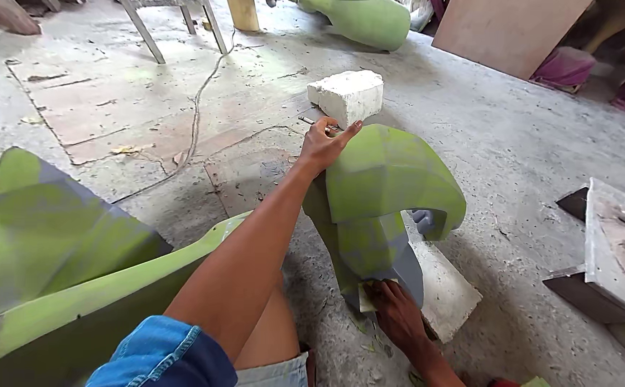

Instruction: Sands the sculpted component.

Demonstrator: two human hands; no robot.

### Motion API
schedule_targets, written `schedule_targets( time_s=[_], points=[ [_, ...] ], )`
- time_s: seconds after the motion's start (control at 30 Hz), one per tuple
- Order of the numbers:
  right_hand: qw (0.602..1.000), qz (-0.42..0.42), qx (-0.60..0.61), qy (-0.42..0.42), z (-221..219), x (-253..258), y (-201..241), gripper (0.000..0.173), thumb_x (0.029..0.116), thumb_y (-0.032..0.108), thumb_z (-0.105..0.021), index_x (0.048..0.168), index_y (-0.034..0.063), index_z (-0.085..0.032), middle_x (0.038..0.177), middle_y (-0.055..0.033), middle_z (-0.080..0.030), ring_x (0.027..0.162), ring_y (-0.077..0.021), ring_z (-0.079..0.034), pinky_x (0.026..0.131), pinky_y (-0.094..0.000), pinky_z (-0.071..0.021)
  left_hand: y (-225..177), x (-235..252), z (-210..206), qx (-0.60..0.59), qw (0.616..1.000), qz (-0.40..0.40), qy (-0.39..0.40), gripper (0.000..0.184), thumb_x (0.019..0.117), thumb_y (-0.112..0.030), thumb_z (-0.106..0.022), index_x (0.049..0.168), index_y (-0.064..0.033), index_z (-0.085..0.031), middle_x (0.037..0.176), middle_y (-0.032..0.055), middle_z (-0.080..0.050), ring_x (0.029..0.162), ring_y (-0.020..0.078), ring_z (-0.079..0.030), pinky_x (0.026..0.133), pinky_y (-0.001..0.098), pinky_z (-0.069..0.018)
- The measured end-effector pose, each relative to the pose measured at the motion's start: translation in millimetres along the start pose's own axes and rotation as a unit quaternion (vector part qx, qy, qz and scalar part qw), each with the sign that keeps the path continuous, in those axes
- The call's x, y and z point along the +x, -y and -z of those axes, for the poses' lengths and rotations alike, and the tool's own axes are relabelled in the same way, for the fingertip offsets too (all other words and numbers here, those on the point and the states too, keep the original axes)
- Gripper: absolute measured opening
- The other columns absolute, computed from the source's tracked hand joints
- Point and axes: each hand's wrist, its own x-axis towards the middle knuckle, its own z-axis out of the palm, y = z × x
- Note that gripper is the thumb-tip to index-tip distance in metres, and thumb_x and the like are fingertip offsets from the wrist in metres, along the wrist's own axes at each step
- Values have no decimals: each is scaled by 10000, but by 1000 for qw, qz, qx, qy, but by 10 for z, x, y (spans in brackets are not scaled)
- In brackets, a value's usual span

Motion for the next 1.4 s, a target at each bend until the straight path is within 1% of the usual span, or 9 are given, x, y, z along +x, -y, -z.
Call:
schedule_targets(
  time_s=[0.13,0.2,0.27,0.4,0.63,0.87,1.07,1.23,1.4],
  points=[
    [1000,21,3,8,28,-103,-22,380,897,202,-624,1257,287,-711,1205,-4,-684,1152,-207,-634,993,-398,-529,6,-12,-9,-9,1000,-1,-2,872,825,-741,-675,1371,-69,-570,1102,99,-717,989,219,-691,897,493,-557],
    [1000,12,21,-18,62,-61,-41,337,926,212,-601,1234,278,-722,1206,4,-691,1156,-192,-638,996,-383,-530,5,-3,-16,-6,1000,-4,-3,869,821,-742,-679,1365,-72,-572,1101,96,-720,983,215,-694,892,489,-559],
    [998,-3,31,-46,50,-5,-44,348,952,192,-588,1264,276,-717,1233,-1,-688,1188,-194,-630,1033,-378,-521,7,2,-18,-4,1000,0,-4,868,821,-740,-682,1369,-76,-573,1106,94,-719,988,218,-693,896,491,-557],
    [999,-19,-2,-48,-37,27,-3,419,922,136,-611,1304,282,-702,1296,-8,-672,1243,-218,-611,1083,-399,-494,38,34,-17,1,1000,4,-6,884,811,-765,-672,1369,-86,-577,1080,89,-718,974,213,-690,886,493,-556],
    [999,-4,8,-34,50,34,-73,319,934,240,-594,1220,273,-729,1228,12,-689,1177,-188,-631,1027,-384,-512,63,99,-14,1,1000,13,-10,888,807,-775,-663,1372,-96,-578,1102,96,-711,975,218,-687,876,491,-556],
    [999,-24,8,-45,-45,151,-13,458,895,131,-634,1318,296,-694,1302,-10,-674,1254,-230,-608,1086,-422,-491,88,143,-8,13,1000,15,-10,871,823,-766,-654,1361,-84,-587,1115,114,-703,1011,250,-679,905,519,-544],
    [1000,-10,17,-19,55,75,-30,341,915,215,-619,1232,289,-722,1240,15,-685,1205,-196,-620,1054,-400,-499,116,184,-15,13,1000,18,-12,877,810,-779,-660,1353,-94,-592,1121,118,-692,987,246,-673,888,511,-543],
    [998,-7,28,-62,20,196,-24,427,921,114,-611,1299,291,-704,1288,0,-679,1261,-204,-605,1105,-400,-482,104,172,-9,9,1000,19,-7,882,813,-776,-658,1359,-87,-587,1114,117,-698,991,247,-675,893,513,-543],
    [999,-19,31,-33,-20,138,8,385,930,149,-602,1269,297,-708,1292,14,-673,1253,-201,-601,1084,-403,-488,88,153,1,5,1000,23,-4,879,812,-778,-658,1354,-91,-586,1105,114,-691,992,244,-670,894,513,-541]
  ],
)
